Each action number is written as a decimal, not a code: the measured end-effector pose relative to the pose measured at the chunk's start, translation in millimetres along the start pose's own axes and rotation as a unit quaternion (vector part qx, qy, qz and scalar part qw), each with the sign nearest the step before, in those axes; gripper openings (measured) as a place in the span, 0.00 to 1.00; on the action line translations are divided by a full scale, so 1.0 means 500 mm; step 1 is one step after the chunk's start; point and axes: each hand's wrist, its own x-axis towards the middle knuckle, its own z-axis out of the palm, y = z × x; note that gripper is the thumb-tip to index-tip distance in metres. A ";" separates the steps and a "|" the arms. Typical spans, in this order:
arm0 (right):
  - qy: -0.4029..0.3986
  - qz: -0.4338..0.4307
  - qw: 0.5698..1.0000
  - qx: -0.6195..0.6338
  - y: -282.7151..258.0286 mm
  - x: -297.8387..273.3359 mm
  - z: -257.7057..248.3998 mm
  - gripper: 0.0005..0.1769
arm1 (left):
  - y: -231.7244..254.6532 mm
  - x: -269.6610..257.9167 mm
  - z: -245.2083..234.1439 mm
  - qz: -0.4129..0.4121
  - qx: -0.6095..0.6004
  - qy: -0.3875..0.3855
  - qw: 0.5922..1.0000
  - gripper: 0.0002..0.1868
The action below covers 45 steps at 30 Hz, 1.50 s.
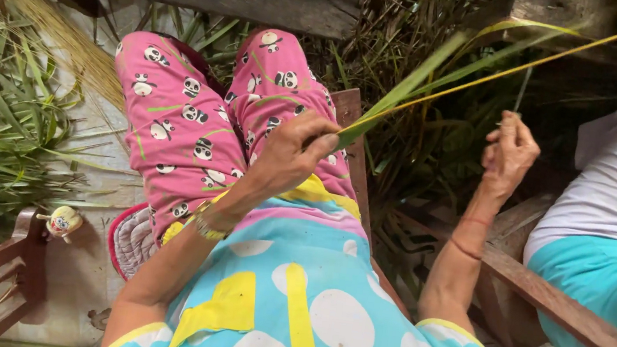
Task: Stripping palm leaves from the midrib using a small knife
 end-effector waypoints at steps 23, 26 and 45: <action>-0.087 -0.054 0.975 0.198 -0.211 -0.182 0.207 0.07 | -0.135 0.150 0.300 0.096 -0.158 0.153 0.971 0.10; -0.071 -0.108 0.992 -0.009 -0.155 -0.152 0.193 0.05 | -0.112 0.141 0.291 0.168 -0.056 0.167 0.970 0.07; -0.160 0.048 0.986 0.028 -0.040 -0.152 0.191 0.15 | -0.201 0.166 0.240 -0.043 -0.315 0.134 0.939 0.09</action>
